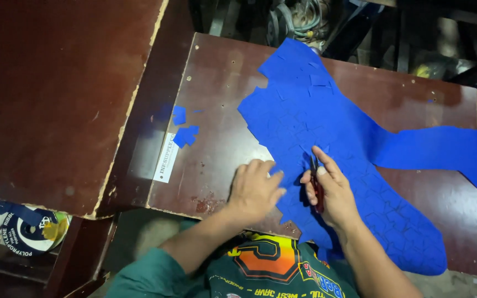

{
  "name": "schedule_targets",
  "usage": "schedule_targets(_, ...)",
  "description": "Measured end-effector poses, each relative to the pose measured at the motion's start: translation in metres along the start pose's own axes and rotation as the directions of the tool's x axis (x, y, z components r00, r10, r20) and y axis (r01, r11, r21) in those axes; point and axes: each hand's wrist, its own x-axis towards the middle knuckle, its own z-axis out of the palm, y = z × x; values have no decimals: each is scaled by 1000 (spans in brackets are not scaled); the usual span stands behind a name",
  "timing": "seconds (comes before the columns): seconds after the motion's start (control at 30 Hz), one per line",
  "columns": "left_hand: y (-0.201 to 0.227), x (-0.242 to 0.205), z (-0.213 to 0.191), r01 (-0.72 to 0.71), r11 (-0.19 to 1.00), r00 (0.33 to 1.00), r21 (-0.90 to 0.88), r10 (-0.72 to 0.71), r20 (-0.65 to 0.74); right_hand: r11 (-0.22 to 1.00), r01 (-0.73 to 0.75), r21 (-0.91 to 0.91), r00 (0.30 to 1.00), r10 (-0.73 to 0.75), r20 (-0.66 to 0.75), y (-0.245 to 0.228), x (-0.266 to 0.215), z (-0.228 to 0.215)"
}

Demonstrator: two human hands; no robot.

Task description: The person uses a small knife to cut a blue sheet of material on a wooden table. They make precise cuts along pre-drawn lines, creating a pattern of small squares and shapes. The person occasionally adjusts the material to continue cutting different sections.

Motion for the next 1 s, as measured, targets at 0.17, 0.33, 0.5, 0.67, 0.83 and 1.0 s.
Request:
schedule_targets(0.17,8,5,-3,25,999,988,28,-29,153,1000,1,-30,998,-2,-66,-4,5,-25)
schedule_targets(0.33,-3,14,-2,115,993,992,15,-114,-62,493,29,-870,960,-256,-113,-7,18,-56)
schedule_targets(0.5,-8,7,5,173,985,978,21,-169,-122,422,163,-892,941,-339,11,-4,41,-63)
schedule_targets(0.67,8,19,-1,185,978,983,98,-185,-16,365,266,-892,936,-319,148,-9,51,-62)
schedule_targets(0.83,18,34,-8,405,910,901,-89,-380,209,255,163,-953,933,-353,65,0,50,-75)
schedule_targets(1.0,11,28,-8,427,893,903,-144,-413,116,-188,18,-982,885,-453,103,8,39,-74)
